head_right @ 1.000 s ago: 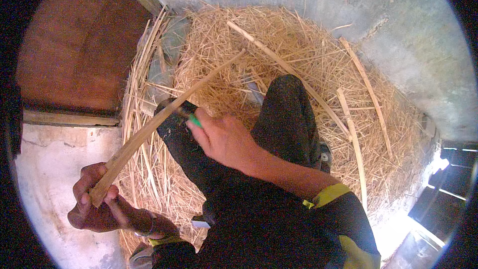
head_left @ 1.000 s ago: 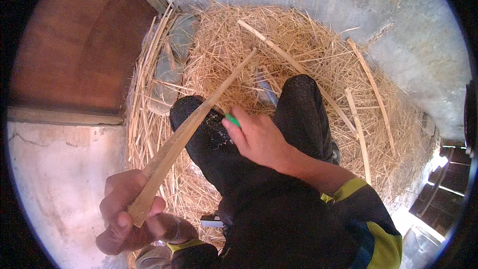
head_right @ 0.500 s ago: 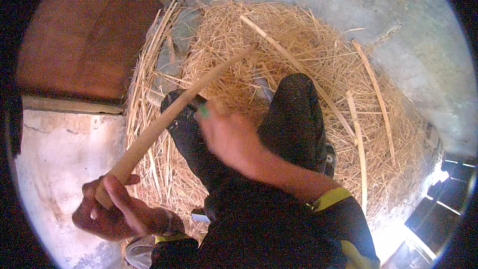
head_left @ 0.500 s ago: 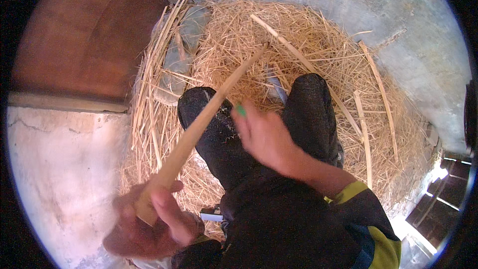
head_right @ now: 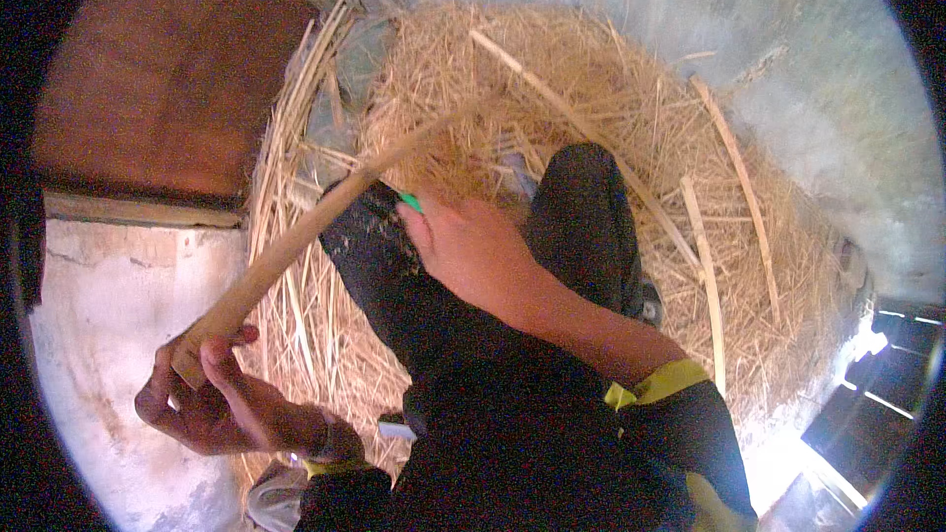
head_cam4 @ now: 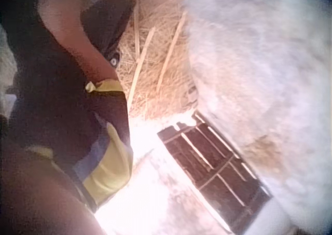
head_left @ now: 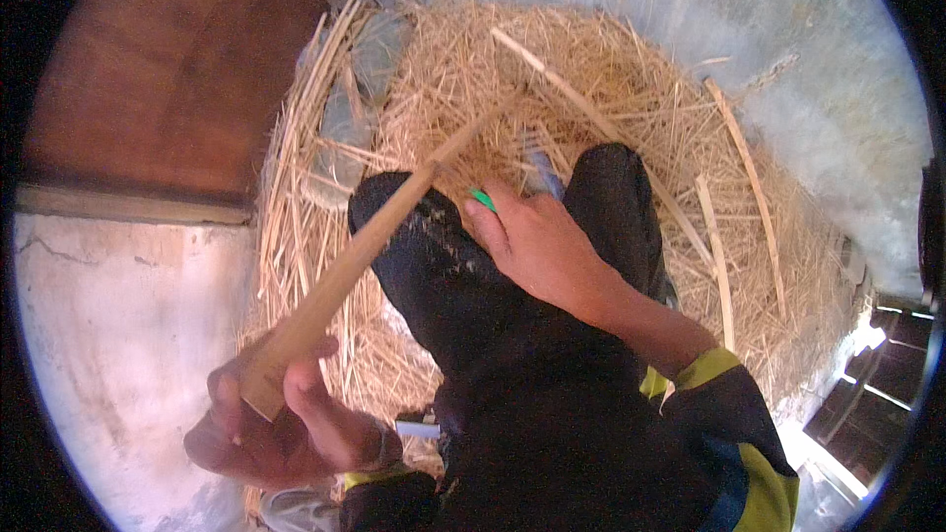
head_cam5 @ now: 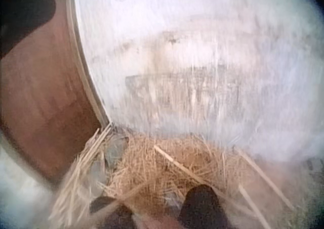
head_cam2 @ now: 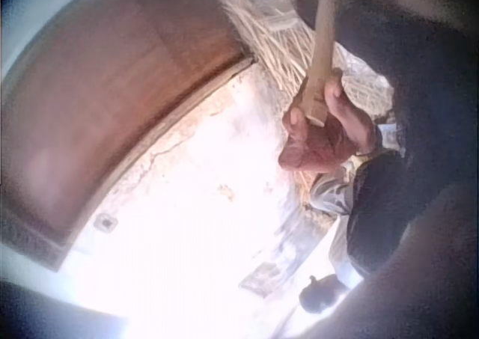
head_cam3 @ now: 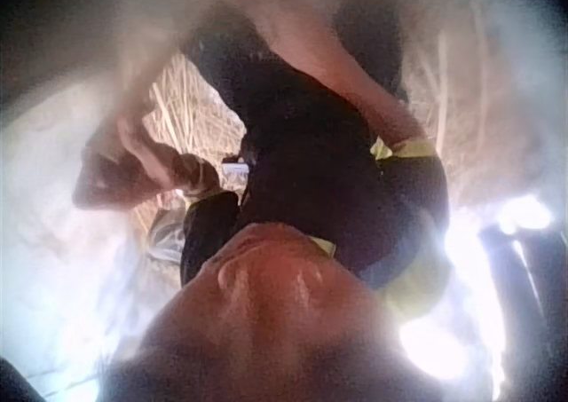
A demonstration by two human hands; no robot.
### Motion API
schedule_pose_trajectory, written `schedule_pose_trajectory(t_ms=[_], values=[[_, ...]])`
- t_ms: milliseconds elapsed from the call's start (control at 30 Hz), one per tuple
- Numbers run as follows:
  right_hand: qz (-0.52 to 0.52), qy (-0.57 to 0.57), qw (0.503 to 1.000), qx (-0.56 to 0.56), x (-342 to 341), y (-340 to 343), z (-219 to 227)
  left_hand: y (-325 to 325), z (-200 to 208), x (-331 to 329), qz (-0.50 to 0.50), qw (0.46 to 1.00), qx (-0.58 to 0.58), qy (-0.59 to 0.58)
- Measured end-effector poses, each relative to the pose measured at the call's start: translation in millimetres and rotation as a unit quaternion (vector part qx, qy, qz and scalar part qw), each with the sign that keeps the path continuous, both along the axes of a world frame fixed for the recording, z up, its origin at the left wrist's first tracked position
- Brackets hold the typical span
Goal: The person sits on a straw-covered floor and uses a green utility knife to shave a long, thin piece of bamboo. They hold the bamboo with their left hand and repeatedly scrape the blade along its length to remove the outer layer, creating wood shavings.
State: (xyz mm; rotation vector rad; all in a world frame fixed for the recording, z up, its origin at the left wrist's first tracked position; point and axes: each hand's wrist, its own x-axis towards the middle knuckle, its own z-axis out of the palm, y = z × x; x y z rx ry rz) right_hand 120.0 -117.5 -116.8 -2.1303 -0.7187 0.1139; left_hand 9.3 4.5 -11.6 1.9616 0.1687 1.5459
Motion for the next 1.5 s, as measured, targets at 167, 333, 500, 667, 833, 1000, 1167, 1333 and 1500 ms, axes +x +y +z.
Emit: schedule_pose_trajectory(t_ms=[167,333,500,667,833,1000,1167,1333,1500], values=[[0.147,0.086,0.982,0.083,-38,-9,62,18,-4,-17,-0.129,0.984,0.091,0.08],[0.034,0.107,0.993,-0.023,-22,-6,26,16,0,-21,-0.149,0.982,0.076,0.089],[0.156,0.107,0.98,0.069,-51,-19,69,18,2,-17,-0.21,0.965,0.109,0.109],[0.077,0.061,0.995,-0.013,-41,-17,59,19,5,-11,-0.222,0.962,0.125,0.1],[0.131,0.05,0.982,0.128,-65,-27,77,17,0,-11,-0.258,0.953,0.117,0.103],[0.013,0.043,0.999,0.027,-32,-8,44,12,3,-7,-0.203,0.974,0.074,0.07],[0.038,0.019,0.997,0.069,-47,-14,48,4,1,-3,-0.162,0.983,0.031,0.085],[-0.03,0.028,0.999,-0.016,-11,-8,11,13,5,1,-0.151,0.981,0.108,0.051],[0.01,0.078,0.996,0.045,-27,-3,32,14,4,0,-0.167,0.974,0.141,0.05]])
